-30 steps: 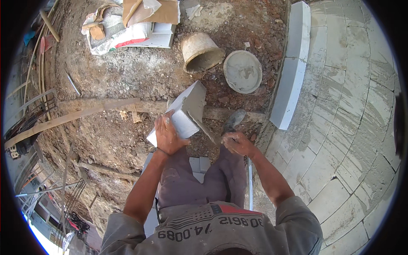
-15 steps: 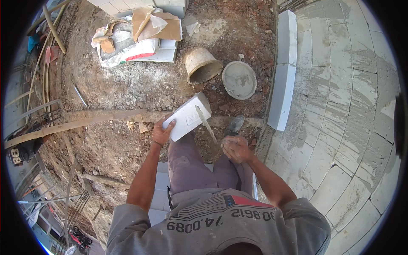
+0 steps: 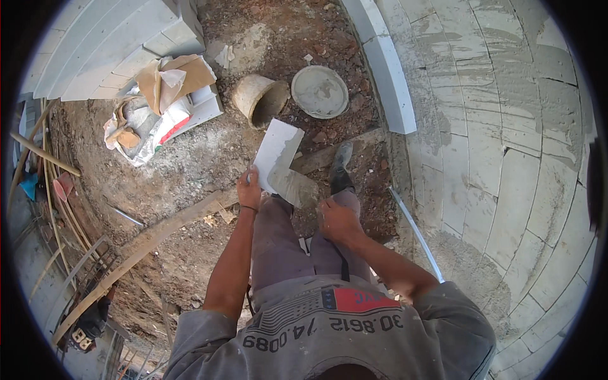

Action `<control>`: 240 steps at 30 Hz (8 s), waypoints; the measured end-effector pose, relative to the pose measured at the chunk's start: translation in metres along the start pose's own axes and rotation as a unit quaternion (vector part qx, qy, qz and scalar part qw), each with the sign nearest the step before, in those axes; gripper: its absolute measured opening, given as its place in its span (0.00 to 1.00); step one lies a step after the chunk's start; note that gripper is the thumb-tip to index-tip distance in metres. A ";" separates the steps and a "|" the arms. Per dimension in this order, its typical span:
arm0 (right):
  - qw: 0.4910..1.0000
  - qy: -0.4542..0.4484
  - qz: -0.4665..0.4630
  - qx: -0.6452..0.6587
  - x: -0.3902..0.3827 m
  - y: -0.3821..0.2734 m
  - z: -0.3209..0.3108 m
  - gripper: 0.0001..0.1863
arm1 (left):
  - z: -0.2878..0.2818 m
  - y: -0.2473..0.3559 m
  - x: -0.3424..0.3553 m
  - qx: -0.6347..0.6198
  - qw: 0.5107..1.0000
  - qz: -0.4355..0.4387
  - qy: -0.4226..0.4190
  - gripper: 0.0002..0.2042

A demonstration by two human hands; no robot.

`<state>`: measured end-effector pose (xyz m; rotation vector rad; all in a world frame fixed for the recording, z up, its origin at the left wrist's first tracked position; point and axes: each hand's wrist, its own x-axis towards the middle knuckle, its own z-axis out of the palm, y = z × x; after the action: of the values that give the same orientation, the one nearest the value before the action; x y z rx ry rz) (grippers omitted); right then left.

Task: Laying AAC blocks to build a wall using mortar and a trowel.

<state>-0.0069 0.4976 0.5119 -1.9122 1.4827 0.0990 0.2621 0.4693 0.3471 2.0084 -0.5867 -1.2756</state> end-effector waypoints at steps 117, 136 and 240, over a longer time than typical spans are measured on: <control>0.858 -0.269 -0.261 -0.352 0.182 -0.104 -0.127 0.12 | 0.031 0.010 -0.094 -0.389 0.919 0.044 -0.043 0.50; 0.960 -0.099 0.166 -0.204 0.293 0.227 -0.090 0.21 | 0.025 0.014 -0.113 -0.189 0.979 -0.051 -0.054 0.43; 0.978 -0.069 -0.158 -0.116 -0.019 0.089 -0.011 0.19 | 0.002 -0.027 -0.015 -0.586 0.670 -0.350 -0.291 0.39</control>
<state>-0.0948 0.4986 0.4860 -2.2544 1.0993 0.2635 0.2540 0.4971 0.3355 0.6304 0.7629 -1.9935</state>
